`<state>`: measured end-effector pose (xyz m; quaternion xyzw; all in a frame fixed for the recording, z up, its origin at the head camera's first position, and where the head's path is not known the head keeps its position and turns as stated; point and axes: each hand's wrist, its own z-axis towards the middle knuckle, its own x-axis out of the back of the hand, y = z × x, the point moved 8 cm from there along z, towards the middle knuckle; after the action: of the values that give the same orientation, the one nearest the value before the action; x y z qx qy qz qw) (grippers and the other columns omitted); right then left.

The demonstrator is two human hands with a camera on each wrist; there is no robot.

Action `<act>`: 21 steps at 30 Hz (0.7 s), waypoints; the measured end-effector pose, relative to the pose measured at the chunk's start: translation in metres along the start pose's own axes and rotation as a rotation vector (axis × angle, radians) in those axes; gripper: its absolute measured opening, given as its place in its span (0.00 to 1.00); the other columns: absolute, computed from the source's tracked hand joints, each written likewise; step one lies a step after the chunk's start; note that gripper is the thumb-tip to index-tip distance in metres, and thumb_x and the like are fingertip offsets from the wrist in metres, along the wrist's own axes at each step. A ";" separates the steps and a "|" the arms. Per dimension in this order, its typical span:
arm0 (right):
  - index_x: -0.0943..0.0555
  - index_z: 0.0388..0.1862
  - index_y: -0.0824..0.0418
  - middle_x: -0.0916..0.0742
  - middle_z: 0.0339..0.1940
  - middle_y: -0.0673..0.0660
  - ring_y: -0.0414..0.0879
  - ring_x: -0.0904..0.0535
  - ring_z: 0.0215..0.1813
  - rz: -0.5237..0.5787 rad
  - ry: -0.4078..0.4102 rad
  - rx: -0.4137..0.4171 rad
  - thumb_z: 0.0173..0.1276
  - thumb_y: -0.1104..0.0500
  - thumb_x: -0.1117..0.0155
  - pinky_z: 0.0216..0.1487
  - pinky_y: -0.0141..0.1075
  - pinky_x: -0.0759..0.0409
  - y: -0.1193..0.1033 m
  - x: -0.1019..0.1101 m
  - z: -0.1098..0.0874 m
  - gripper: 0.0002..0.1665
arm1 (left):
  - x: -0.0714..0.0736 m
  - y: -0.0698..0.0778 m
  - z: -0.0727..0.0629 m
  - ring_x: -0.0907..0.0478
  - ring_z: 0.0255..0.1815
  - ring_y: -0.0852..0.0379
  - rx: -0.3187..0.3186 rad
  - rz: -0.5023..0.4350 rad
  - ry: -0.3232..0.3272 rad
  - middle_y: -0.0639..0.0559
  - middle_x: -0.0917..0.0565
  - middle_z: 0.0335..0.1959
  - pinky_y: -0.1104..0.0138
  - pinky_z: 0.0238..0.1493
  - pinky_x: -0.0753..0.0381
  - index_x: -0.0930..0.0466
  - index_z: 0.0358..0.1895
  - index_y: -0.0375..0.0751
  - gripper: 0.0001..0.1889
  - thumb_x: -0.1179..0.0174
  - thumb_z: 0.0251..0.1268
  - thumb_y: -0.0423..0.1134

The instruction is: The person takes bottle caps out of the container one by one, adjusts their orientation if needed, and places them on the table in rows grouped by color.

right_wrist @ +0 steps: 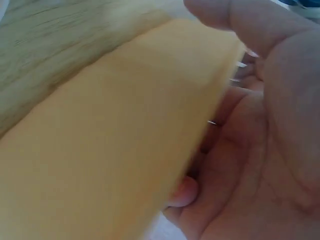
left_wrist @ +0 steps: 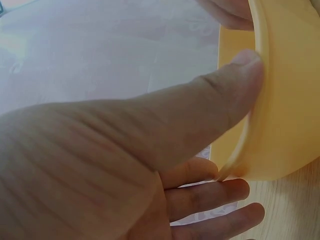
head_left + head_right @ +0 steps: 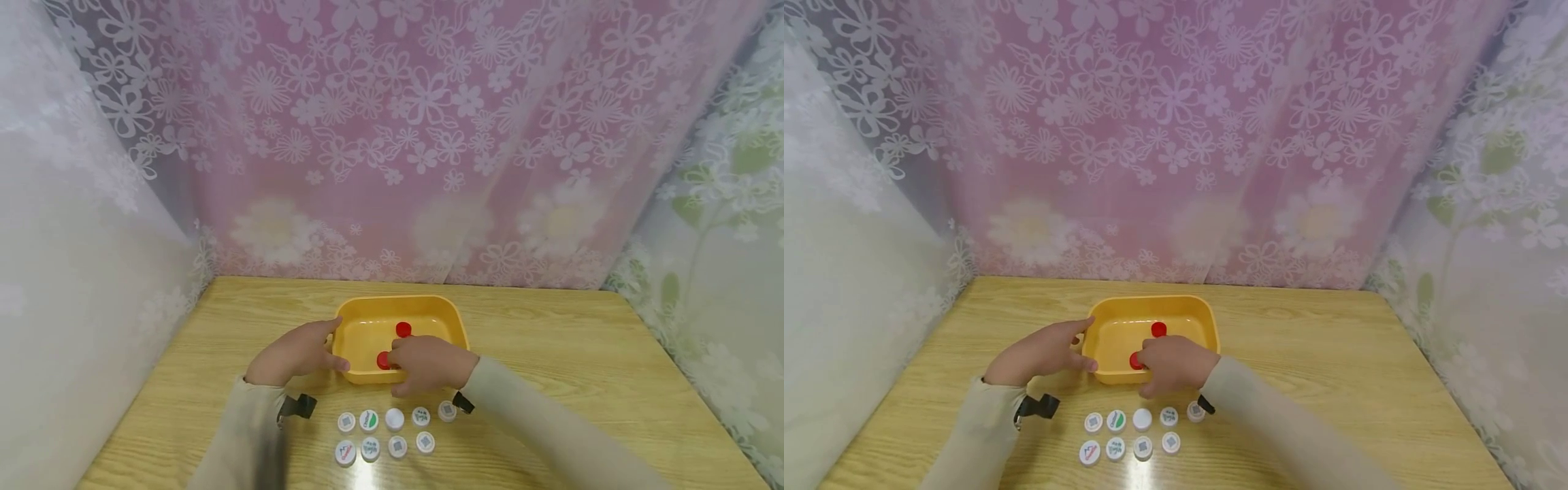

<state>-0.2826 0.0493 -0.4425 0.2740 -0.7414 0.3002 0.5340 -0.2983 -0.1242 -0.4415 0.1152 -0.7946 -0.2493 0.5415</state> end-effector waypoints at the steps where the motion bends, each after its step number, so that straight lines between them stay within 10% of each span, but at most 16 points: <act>1: 0.17 0.39 0.51 0.23 0.32 0.44 0.40 0.28 0.31 -0.014 -0.009 -0.005 0.65 0.44 0.28 0.37 0.33 0.24 0.000 -0.002 0.003 0.14 | 0.000 0.000 0.000 0.27 0.71 0.42 -0.003 -0.001 0.001 0.43 0.24 0.72 0.44 0.69 0.27 0.41 0.82 0.42 0.51 0.23 0.58 0.51; 21: 0.17 0.42 0.47 0.22 0.33 0.44 0.41 0.26 0.32 0.014 -0.075 -0.041 0.60 0.44 0.33 0.39 0.36 0.23 0.018 -0.005 0.019 0.13 | 0.001 0.001 0.001 0.26 0.71 0.43 -0.013 0.001 0.006 0.43 0.24 0.72 0.45 0.70 0.27 0.40 0.82 0.41 0.51 0.23 0.59 0.51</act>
<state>-0.3060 0.0473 -0.4546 0.2687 -0.7688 0.2782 0.5093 -0.2994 -0.1238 -0.4406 0.1120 -0.7915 -0.2537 0.5446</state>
